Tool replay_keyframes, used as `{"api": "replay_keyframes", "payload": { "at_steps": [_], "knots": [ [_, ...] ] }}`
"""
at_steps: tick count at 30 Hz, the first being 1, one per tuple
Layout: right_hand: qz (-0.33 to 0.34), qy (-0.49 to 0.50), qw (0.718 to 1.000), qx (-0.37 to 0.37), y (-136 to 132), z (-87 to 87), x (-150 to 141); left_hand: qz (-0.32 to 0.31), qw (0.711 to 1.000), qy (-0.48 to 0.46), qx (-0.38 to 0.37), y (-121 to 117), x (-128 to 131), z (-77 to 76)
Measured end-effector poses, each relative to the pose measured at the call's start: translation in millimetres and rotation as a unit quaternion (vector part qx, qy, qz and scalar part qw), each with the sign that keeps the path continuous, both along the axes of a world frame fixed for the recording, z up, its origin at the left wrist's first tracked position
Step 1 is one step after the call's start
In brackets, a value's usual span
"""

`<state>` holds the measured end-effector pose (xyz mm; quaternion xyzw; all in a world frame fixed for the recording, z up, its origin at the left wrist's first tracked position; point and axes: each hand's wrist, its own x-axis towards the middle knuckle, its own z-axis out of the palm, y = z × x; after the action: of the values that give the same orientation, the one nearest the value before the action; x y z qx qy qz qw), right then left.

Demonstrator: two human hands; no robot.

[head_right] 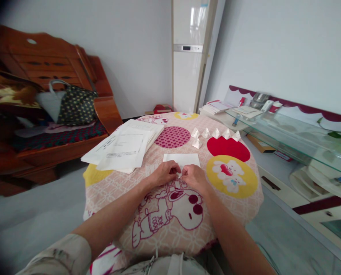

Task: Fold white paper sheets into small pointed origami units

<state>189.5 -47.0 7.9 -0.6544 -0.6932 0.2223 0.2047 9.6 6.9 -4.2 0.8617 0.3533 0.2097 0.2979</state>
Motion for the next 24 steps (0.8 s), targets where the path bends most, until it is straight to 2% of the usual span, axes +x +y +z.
{"api": "replay_keyframes", "payload": {
  "at_steps": [6, 11, 13, 15, 18, 19, 21, 24],
  "knots": [
    [-0.049, -0.004, 0.998, -0.028, 6, 2.9, 5, -0.004, 1.0, 0.01, -0.005, -1, 0, 1.7],
    [-0.091, 0.021, 0.991, -0.097, 3, 10.1, 35, -0.013, 1.0, 0.012, 0.002, -1, -2, 2.7],
    [-0.113, 0.026, 0.989, -0.096, 1, 10.9, 49, -0.025, 0.999, 0.018, 0.013, -1, -3, 3.4],
    [-0.139, 0.019, 0.989, -0.049, 0, 8.9, 59, -0.035, 0.999, 0.029, 0.031, -2, -3, 4.5],
    [-0.144, 0.049, 0.983, 0.099, 1, 1.4, 57, -0.04, 0.996, 0.047, 0.067, -6, -1, 6.8],
    [-0.122, 0.065, 0.98, 0.146, 1, -1.7, 53, -0.041, 0.994, 0.054, 0.082, -8, -1, 7.5],
    [-0.028, 0.079, 0.974, 0.212, 1, -8.1, 41, -0.046, 0.989, 0.073, 0.119, -11, 1, 8.3],
    [0.084, 0.029, 0.966, 0.245, 0, -16.1, 27, -0.058, 0.976, 0.113, 0.179, -14, 2, 7.8]
  ]
}}
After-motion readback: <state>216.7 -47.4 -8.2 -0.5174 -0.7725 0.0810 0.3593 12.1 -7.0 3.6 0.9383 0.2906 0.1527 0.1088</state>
